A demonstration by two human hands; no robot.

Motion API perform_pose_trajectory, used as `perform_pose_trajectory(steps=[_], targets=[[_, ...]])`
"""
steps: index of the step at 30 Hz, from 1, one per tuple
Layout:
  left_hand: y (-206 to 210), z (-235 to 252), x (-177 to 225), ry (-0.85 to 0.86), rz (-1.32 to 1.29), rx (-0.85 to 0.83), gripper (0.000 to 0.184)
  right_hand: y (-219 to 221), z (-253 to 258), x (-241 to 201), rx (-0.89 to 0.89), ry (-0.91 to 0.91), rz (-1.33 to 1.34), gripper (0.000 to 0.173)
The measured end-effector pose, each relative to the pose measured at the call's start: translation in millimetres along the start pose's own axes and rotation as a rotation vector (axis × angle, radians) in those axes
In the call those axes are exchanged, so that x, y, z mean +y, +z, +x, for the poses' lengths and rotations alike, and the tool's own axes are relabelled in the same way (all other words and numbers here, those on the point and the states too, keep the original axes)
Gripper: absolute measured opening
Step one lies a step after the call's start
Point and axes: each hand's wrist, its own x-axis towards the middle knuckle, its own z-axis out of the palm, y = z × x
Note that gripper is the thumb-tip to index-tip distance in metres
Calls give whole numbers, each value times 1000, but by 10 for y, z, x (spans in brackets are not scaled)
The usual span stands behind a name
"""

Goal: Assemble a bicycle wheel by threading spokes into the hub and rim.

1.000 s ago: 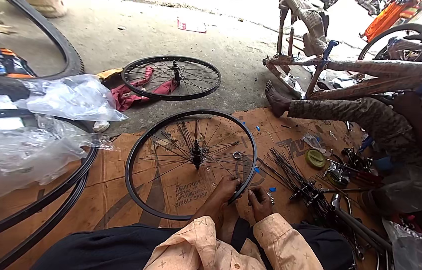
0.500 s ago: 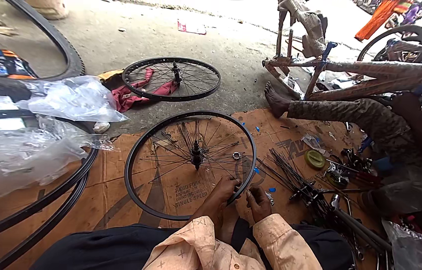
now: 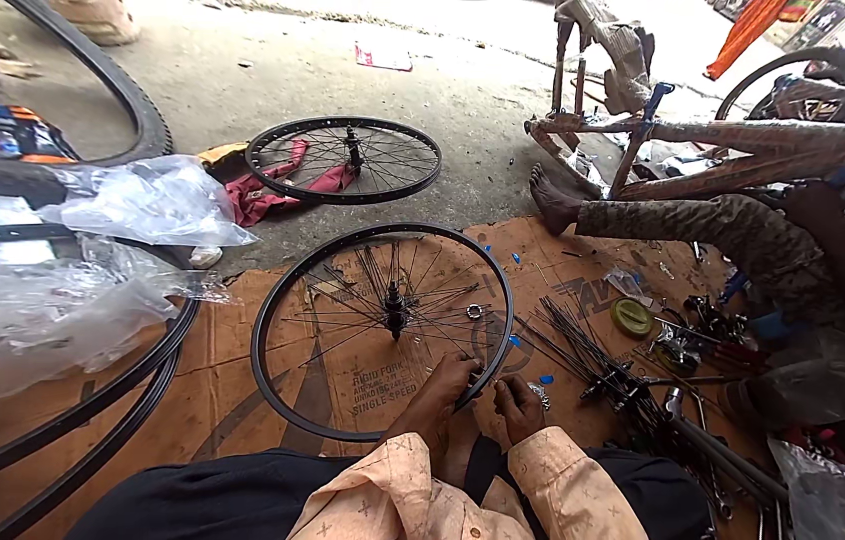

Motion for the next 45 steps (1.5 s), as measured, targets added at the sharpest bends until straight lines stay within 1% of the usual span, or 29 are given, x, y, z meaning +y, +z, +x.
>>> perform_pose_trajectory(steps=[1,5,8,11,13,15,16,18,20,23,25,26,28,30,32,34,36,39,41,42,43,44,45], targets=[[0,-2,2,1,4,1,15,-1,0,4,3,1,-6,27],[-10,3,7,9,28,-3,16,10,7,27,0,-14,28,18],[-20,-1,3,5,16,-4,15,15,9,41,-13,-10,2,27],[-46,24,-4,16,17,-8,15,28,20,70,-18,-23,14,20],[-60,50,-29,25,15,-14,16,35,20,68,-24,15,-13,25],[-68,52,-41,31,7,-13,17,60,23,58,-45,103,9,32],[-70,52,-46,34,-5,-11,18,82,27,35,-64,180,74,36],[-46,57,-75,53,-30,-8,20,120,33,-29,-107,346,308,42],[7,65,-110,80,-45,-3,21,146,45,-44,-116,466,539,45],[87,24,-100,64,-88,48,22,145,69,-97,-67,570,773,46],[95,-36,-21,63,-120,119,24,128,71,-86,-57,594,842,45],[68,-42,5,99,-107,170,24,123,70,-86,-62,600,864,43],[-91,24,5,250,5,317,25,111,76,-57,-80,612,905,40],[-370,98,36,426,158,525,27,106,80,-17,-95,617,939,39],[-655,76,186,538,286,735,30,109,68,-9,-104,619,944,35],[-892,45,368,610,388,860,32,125,56,-29,-85,624,944,30],[-1093,47,511,610,517,863,37,136,60,-49,-61,640,943,26],[-1319,135,657,499,737,740,46,140,102,-43,-23,630,965,24],[-1309,98,738,430,844,685,50,129,116,-45,-19,627,977,23],[-1214,-21,831,379,889,653,51,125,116,-56,-28,624,978,22],[-1075,-200,977,288,938,604,53,124,108,-70,-40,617,980,21],[-1025,-263,1068,235,999,606,52,130,94,-70,-49,613,981,20],[-1099,-156,1049,285,1065,682,50,140,85,-66,-51,616,979,20]])
